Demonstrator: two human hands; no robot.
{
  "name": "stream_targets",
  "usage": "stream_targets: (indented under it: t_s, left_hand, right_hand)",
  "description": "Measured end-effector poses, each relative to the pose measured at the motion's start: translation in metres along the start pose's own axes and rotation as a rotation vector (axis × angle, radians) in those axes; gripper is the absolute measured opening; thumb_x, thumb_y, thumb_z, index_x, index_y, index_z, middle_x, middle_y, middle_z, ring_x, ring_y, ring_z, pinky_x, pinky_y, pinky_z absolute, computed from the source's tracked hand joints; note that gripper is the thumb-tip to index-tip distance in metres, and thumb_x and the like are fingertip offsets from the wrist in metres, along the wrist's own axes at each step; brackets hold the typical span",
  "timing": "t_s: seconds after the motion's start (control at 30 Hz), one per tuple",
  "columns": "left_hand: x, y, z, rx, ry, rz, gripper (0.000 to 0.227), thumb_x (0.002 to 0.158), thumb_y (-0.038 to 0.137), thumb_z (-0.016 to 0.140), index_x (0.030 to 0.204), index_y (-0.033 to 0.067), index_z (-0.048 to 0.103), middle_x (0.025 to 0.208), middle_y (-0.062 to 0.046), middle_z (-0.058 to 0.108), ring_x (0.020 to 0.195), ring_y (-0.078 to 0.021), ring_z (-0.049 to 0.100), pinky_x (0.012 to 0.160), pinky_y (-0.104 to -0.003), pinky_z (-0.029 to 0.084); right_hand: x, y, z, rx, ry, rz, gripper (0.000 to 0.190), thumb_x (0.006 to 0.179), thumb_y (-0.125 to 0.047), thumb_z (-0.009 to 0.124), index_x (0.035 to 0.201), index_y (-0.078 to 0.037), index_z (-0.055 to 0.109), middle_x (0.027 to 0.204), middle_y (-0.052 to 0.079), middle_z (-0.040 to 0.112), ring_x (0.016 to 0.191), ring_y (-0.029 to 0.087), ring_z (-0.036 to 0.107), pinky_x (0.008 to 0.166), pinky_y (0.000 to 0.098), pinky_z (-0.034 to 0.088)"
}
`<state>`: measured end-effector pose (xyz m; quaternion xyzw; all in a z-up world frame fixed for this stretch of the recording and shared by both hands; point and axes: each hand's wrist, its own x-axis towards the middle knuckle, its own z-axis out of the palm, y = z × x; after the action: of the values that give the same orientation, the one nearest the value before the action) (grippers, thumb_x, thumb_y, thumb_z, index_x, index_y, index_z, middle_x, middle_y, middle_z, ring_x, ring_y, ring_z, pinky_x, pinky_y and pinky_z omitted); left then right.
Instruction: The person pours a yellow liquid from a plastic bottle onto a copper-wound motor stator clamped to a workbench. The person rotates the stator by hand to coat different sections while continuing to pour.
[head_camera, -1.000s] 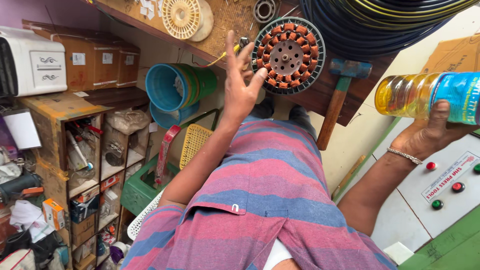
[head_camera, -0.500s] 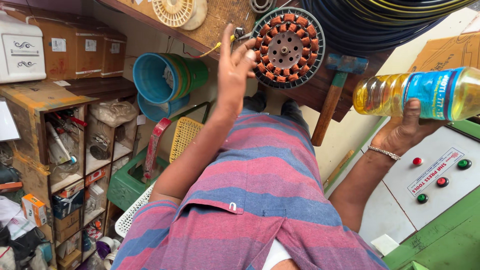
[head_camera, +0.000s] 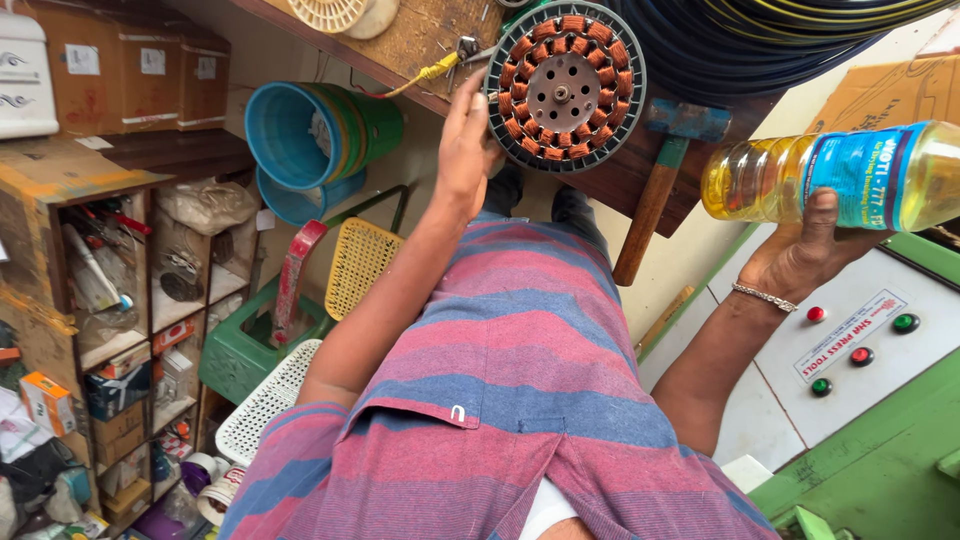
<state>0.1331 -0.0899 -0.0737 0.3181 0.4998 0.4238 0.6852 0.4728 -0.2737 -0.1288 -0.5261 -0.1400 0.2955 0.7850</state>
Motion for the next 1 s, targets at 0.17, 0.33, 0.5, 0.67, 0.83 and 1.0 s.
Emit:
stream_targets:
  t_s: [0.17, 0.33, 0.5, 0.67, 0.83, 1.0]
  left_hand:
    - [0.017, -0.023, 0.002, 0.417, 0.09, 0.242, 0.042, 0.113, 0.011, 0.043, 0.153, 0.0027, 0.05, 0.153, -0.011, 0.057, 0.142, -0.0201, 0.053, 0.121, -0.033, 0.039]
    - [0.058, -0.009, -0.023, 0.496, -0.191, 0.226, 0.042, 0.113, 0.009, 0.046, 0.154, 0.0033, 0.05, 0.154, -0.01, 0.058, 0.144, -0.0197, 0.053, 0.123, -0.034, 0.039]
    - [0.114, 0.037, -0.021, 0.396, -0.49, 0.12, 0.041, 0.113, 0.01, 0.051, 0.154, 0.0063, 0.051, 0.15, -0.009, 0.062, 0.137, -0.0189, 0.057, 0.119, -0.034, 0.047]
    - [0.074, 0.076, -0.012, 1.22, -0.135, 0.656, 0.034, 0.108, 0.011, 0.061, 0.143, 0.0122, 0.06, 0.121, -0.011, 0.068, 0.113, -0.0268, 0.061, 0.1, -0.039, 0.05]
    - [0.009, 0.079, -0.001, 1.322, -0.242, 0.84, 0.06, 0.106, 0.012, 0.062, 0.162, 0.0091, 0.039, 0.144, -0.005, 0.06, 0.115, -0.0263, 0.056, 0.099, -0.039, 0.047]
    - [-0.017, 0.074, 0.026, 1.503, -0.186, 0.825, 0.07, 0.102, 0.021, 0.065, 0.162, 0.0061, 0.031, 0.16, -0.017, 0.045, 0.113, -0.0294, 0.055, 0.095, -0.045, 0.043]
  right_hand:
    - [0.004, 0.004, -0.009, -0.018, -0.085, -0.055, 0.098, 0.096, -0.031, 0.094, 0.164, -0.011, 0.026, 0.166, 0.013, 0.036, 0.153, 0.033, 0.039, 0.128, 0.0545, 0.03]
    - [-0.003, -0.001, -0.024, 0.023, 0.026, -0.101, 0.095, 0.096, -0.038, 0.089, 0.163, -0.009, 0.027, 0.166, 0.014, 0.037, 0.154, 0.034, 0.039, 0.128, 0.0543, 0.03]
    - [-0.01, -0.012, -0.022, 0.075, 0.113, -0.209, 0.094, 0.097, -0.045, 0.083, 0.162, -0.007, 0.028, 0.166, 0.015, 0.038, 0.155, 0.034, 0.04, 0.128, 0.054, 0.03]
    - [-0.017, -0.019, -0.01, 0.102, 0.14, -0.265, 0.093, 0.097, -0.052, 0.078, 0.161, -0.005, 0.03, 0.167, 0.017, 0.039, 0.156, 0.035, 0.04, 0.127, 0.0538, 0.03]
    - [-0.019, -0.011, 0.018, 0.096, 0.104, -0.211, 0.088, 0.098, -0.052, 0.076, 0.16, -0.005, 0.034, 0.164, 0.016, 0.041, 0.155, 0.035, 0.043, 0.125, 0.0536, 0.031]
    - [-0.015, -0.005, 0.048, 0.032, 0.088, -0.163, 0.093, 0.096, -0.053, 0.08, 0.161, -0.01, 0.03, 0.164, 0.011, 0.04, 0.151, 0.03, 0.044, 0.124, 0.0516, 0.033]
